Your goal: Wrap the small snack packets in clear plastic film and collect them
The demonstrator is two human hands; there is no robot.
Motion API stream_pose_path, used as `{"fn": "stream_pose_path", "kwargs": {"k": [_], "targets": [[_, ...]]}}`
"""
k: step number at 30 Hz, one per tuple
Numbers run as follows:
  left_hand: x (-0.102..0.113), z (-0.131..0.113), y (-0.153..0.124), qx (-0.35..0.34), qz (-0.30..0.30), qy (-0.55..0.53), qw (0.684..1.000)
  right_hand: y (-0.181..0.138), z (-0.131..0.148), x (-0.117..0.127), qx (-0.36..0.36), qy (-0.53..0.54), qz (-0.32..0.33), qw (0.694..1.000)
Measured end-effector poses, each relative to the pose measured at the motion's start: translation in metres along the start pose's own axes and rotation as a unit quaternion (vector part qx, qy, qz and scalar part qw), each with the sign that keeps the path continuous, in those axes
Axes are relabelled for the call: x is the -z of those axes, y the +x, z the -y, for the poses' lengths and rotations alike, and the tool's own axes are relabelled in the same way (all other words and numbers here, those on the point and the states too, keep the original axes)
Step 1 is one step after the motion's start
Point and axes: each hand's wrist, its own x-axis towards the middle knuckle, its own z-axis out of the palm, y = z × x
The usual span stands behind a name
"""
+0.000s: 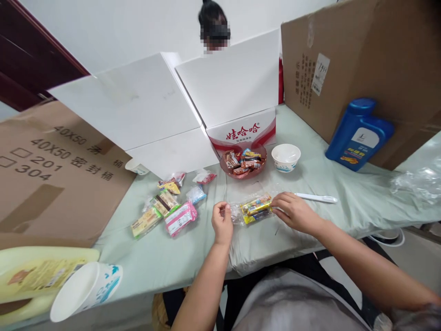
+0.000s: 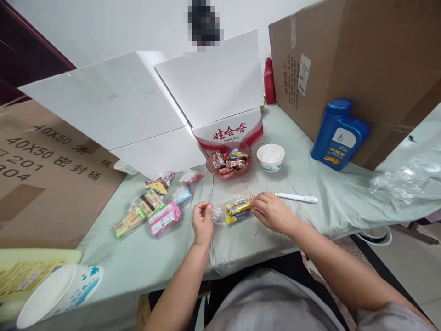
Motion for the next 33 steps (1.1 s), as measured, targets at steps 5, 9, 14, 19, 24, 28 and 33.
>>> {"fn": "stream_pose_path", "kwargs": {"k": [5,9,14,19,24,28,33], "targets": [[0.016,-0.008,0.002,-0.090,-0.045,0.011,0.995,0.022,-0.014,-0.017,-0.093,-0.109,0.042,0.989],[0.022,-0.024,-0.001,-0.251,0.192,0.097,0.944,0.018,-0.022,-0.009,-0.126,-0.109,0.081,0.983],[0.021,-0.033,-0.001,-0.263,0.227,0.257,0.902,-0.003,-0.014,0.012,-0.049,-0.056,0.034,0.997],[0.054,-0.053,-0.022,-0.344,0.326,0.215,0.854,-0.038,-0.004,0.036,0.017,0.021,0.115,0.993],[0.086,-0.077,-0.034,-0.286,0.528,0.160,0.784,-0.052,0.010,0.060,-0.013,0.046,0.255,0.966],[0.058,-0.084,-0.015,-0.248,0.449,0.118,0.850,-0.017,0.035,0.056,-0.002,0.089,0.236,0.968],[-0.015,-0.065,-0.005,-0.224,0.356,0.179,0.889,0.038,0.026,0.010,-0.084,-0.056,0.247,0.964]]}}
